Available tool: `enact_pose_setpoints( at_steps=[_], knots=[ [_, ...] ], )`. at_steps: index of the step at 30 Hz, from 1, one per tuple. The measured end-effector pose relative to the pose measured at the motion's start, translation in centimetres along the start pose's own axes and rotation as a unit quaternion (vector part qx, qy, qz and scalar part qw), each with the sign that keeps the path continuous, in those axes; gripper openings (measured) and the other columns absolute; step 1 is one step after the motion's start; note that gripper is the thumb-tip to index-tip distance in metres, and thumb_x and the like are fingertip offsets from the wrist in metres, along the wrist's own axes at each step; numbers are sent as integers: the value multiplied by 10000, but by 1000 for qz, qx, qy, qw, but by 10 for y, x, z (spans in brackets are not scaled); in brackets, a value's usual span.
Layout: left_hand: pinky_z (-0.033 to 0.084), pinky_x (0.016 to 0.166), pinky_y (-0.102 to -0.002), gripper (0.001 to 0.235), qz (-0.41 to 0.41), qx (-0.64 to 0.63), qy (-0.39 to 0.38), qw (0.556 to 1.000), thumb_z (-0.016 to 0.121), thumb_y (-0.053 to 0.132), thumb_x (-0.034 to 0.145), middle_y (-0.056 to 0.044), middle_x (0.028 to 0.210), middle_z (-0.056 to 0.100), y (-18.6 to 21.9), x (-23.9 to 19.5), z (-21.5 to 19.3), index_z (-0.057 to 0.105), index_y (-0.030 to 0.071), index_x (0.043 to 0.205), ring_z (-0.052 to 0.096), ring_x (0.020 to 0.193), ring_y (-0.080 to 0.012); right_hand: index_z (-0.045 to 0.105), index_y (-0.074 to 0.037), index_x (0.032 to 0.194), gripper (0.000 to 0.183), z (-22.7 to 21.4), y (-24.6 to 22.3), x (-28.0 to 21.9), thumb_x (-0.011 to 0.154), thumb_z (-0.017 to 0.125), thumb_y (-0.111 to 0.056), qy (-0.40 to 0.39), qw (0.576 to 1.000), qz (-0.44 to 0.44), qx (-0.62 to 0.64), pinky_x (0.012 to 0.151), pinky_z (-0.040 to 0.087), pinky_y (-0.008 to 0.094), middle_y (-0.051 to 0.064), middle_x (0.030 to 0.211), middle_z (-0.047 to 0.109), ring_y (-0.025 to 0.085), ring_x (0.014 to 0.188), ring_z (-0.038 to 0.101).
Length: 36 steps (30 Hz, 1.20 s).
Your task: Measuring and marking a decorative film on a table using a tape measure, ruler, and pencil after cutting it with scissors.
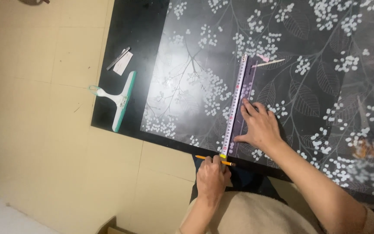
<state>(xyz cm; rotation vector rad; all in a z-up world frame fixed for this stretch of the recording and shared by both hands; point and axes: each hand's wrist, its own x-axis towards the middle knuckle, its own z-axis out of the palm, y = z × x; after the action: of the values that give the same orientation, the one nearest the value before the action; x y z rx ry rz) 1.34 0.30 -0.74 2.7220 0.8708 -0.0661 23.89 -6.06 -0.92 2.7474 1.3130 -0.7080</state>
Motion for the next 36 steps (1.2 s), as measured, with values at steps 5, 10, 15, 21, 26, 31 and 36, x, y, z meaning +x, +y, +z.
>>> enact_pose_setpoints(
  at_steps=[5,10,15,21,26,31,36],
  knots=[
    [536,519,-390,193,-9,1,-46,999,773,162,793,-105,737,603,4,2,-7,589,112,820,626,628,-275,378,-87,1546,1244,-1,0,-1,625,849,-778,7,1000,-4,6,1100,411,558,24,1714,218,327,1480,310],
    [539,519,-386,204,-13,10,-42,999,766,187,795,-95,758,595,3,1,-3,576,122,829,639,660,-270,385,-93,1545,1235,0,0,0,631,836,-790,9,1000,-4,3,1098,412,551,5,1718,207,311,1477,305],
    [541,502,-391,154,-7,5,-50,999,719,156,811,-104,746,590,1,1,2,580,99,841,633,645,-276,377,-82,1547,1234,0,1,1,638,852,-770,-3,1000,1,12,1106,398,554,9,1720,199,304,1484,285],
    [538,501,-359,140,-3,37,-46,998,720,183,842,-84,733,607,3,1,1,598,118,821,632,627,-237,363,-86,1556,1229,1,1,1,650,848,-762,-8,1000,1,6,1111,402,565,-5,1726,175,304,1494,280],
    [535,480,-351,223,6,35,-24,999,783,197,781,-73,729,585,1,0,3,579,119,825,625,634,-230,387,-89,1547,1221,0,1,0,646,811,-795,5,1000,-5,-14,1071,436,529,9,1718,214,302,1467,309],
    [516,449,-344,184,7,35,-7,999,749,165,783,-79,708,576,3,0,2,573,114,788,615,602,-231,373,-92,1555,1222,-3,-1,-1,649,812,-785,1,1000,-2,-7,1083,421,524,3,1718,211,297,1465,307],
    [520,463,-375,175,-7,17,-29,999,741,164,802,-95,739,582,2,0,3,578,102,816,615,640,-258,325,-98,1577,1239,-5,-2,-2,656,820,-762,-7,1000,2,-5,1090,417,528,0,1726,180,299,1474,298]
  ],
)
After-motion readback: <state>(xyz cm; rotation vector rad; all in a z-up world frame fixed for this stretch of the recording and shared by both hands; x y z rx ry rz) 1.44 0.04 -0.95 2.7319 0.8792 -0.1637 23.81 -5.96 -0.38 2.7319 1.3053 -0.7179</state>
